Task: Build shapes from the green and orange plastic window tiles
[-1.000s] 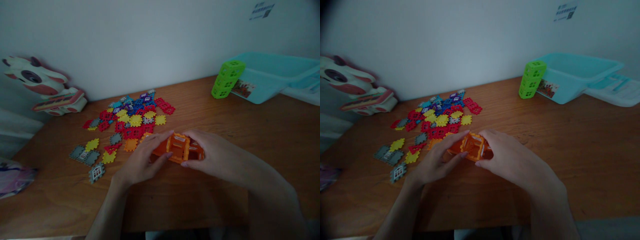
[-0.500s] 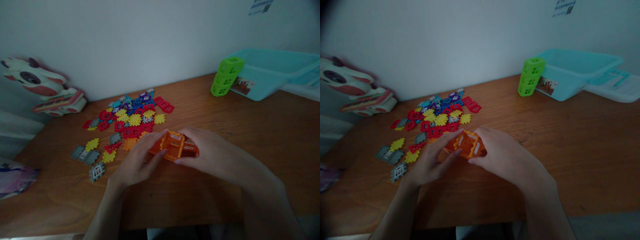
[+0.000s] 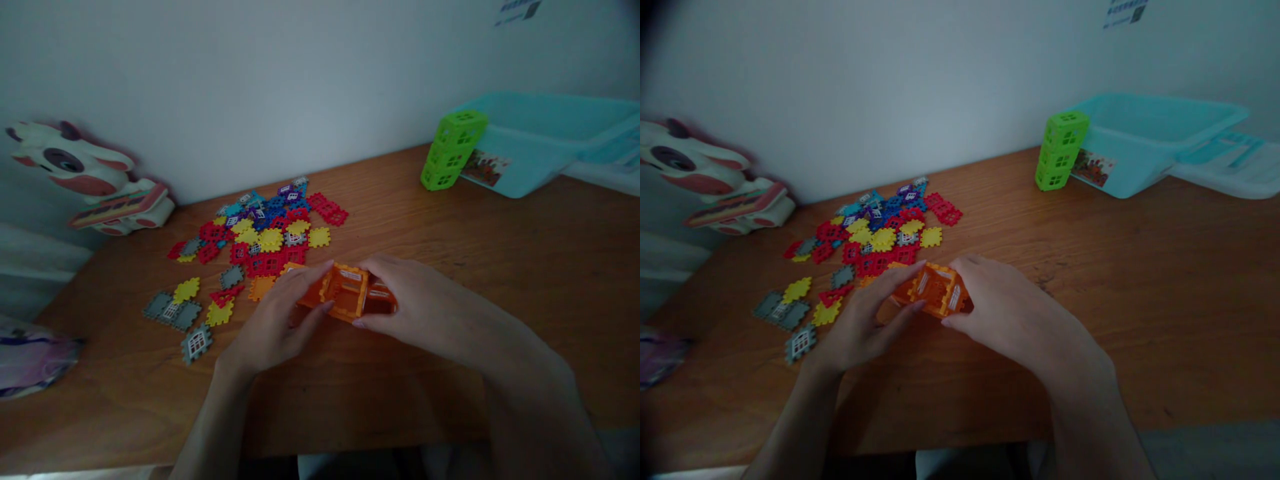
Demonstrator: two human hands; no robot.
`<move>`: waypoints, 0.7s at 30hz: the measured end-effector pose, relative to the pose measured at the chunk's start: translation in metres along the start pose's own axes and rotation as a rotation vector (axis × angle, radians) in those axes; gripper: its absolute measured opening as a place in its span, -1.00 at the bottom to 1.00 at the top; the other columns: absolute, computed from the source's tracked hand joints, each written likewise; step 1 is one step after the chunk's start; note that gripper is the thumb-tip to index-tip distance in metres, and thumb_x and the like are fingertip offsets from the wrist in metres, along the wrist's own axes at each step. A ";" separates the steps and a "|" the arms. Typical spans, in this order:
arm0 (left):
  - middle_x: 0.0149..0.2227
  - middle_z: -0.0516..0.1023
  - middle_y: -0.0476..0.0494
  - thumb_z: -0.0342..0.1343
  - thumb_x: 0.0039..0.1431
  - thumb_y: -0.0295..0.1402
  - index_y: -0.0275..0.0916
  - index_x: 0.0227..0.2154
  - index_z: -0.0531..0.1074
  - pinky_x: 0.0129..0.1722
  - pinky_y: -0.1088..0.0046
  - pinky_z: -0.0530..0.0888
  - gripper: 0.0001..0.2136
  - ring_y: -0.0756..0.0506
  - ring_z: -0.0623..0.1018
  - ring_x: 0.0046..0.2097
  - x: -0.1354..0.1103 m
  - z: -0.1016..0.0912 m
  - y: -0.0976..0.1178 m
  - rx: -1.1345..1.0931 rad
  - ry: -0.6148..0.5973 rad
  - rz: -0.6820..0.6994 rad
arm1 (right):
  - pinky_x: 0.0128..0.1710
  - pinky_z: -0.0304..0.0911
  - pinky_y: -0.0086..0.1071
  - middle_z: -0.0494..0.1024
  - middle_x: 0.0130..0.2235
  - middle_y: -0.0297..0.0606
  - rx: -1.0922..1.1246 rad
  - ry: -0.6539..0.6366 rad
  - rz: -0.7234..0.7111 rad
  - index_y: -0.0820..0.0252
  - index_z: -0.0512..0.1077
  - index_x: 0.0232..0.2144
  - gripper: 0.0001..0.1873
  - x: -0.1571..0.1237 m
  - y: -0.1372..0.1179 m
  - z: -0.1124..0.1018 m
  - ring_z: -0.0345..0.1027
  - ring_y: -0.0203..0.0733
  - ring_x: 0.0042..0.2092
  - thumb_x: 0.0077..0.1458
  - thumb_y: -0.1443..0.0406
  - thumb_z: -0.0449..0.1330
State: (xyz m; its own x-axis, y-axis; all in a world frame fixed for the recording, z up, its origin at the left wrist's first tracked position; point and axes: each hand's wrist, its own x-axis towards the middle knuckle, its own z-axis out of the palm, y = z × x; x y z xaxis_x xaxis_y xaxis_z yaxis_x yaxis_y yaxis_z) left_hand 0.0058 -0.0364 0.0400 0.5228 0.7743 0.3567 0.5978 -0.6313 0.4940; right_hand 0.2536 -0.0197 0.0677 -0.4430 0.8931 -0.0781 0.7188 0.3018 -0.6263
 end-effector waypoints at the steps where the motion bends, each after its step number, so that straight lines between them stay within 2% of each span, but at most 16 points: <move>1: 0.21 0.52 -0.23 0.13 0.38 -0.37 -0.14 0.34 0.22 0.24 0.18 0.49 -0.49 -0.15 0.53 0.20 0.000 0.000 0.000 0.009 0.000 0.001 | -0.10 0.36 -0.21 0.65 -0.11 -0.22 -0.010 -0.004 0.003 0.07 0.51 -0.09 -0.61 0.000 0.000 0.000 0.54 0.02 -0.09 0.04 0.13 0.40; 6: 0.27 0.46 -0.24 0.12 0.38 -0.36 -0.14 0.36 0.17 0.30 0.13 0.43 -0.46 -0.16 0.48 0.26 0.001 0.001 0.000 0.006 -0.020 0.008 | -0.15 0.36 -0.24 0.66 -0.16 -0.21 -0.027 -0.023 0.003 0.08 0.53 -0.12 -0.66 0.003 0.001 0.001 0.54 -0.01 -0.16 0.08 0.10 0.37; 13: 0.21 0.51 -0.27 0.10 0.39 -0.36 -0.17 0.34 0.20 0.23 0.16 0.50 -0.50 -0.17 0.54 0.20 0.001 0.003 -0.002 -0.014 -0.012 0.028 | -0.13 0.36 -0.21 0.66 -0.13 -0.19 -0.036 -0.040 0.002 0.09 0.53 -0.12 -0.66 0.004 0.000 0.001 0.55 0.01 -0.14 0.09 0.10 0.38; 21: 0.23 0.48 -0.29 0.09 0.40 -0.35 -0.16 0.36 0.15 0.25 0.10 0.48 -0.48 -0.20 0.51 0.23 0.001 0.002 -0.002 -0.002 -0.053 0.004 | -0.11 0.41 -0.15 0.66 -0.12 -0.14 -0.061 -0.030 0.004 0.13 0.54 -0.12 -0.65 0.004 0.001 0.004 0.56 0.08 -0.12 0.06 0.14 0.39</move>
State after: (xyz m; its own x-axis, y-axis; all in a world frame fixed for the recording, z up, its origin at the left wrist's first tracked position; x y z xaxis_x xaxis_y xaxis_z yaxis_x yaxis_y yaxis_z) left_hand 0.0058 -0.0347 0.0381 0.5563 0.7684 0.3162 0.5946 -0.6340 0.4945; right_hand 0.2504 -0.0171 0.0633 -0.4550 0.8844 -0.1045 0.7516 0.3184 -0.5777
